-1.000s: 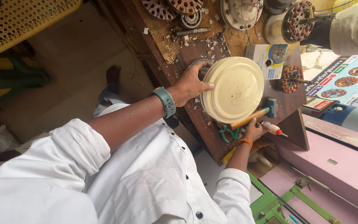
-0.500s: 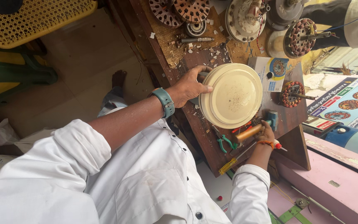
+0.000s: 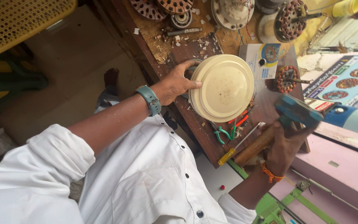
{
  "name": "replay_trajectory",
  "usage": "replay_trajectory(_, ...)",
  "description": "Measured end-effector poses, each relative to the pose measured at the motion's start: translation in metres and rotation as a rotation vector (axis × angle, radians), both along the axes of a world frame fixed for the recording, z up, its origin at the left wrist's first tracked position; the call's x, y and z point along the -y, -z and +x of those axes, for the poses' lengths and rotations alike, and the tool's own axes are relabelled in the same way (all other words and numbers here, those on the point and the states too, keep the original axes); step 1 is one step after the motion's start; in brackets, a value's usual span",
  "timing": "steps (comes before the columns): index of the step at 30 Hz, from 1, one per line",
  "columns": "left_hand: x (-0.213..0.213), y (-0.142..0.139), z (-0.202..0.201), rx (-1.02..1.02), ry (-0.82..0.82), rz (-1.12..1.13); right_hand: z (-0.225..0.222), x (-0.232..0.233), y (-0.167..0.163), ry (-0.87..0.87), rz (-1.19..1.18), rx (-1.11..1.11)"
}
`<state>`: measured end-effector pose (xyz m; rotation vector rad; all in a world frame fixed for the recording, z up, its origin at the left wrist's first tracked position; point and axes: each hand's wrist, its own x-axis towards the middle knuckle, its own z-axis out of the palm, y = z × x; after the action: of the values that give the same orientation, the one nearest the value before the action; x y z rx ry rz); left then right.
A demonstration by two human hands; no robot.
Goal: The person assembles an electric motor by placing a stator into a housing, tapping it with a hammer, and securing the cover with multiple screws using screwdrivers. The person then removes the cover to inspect the assembly.
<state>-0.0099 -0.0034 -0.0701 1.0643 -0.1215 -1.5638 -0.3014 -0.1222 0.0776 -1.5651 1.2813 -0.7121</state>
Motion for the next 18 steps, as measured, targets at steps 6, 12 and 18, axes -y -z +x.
replay_trajectory(6, 0.005, 0.004, -0.013, 0.121, -0.103, -0.010, 0.064, -0.035, -0.019, -0.142, -0.131, -0.103)
replay_trajectory(12, 0.006, -0.004, -0.021, 0.066, -0.091, 0.075, 0.062, -0.046, -0.016, -0.066, -0.282, -0.244)
replay_trajectory(18, 0.004, -0.011, -0.023, 0.154, -0.122, 0.034, 0.057, -0.055, -0.018, -0.141, -0.389, -0.165)
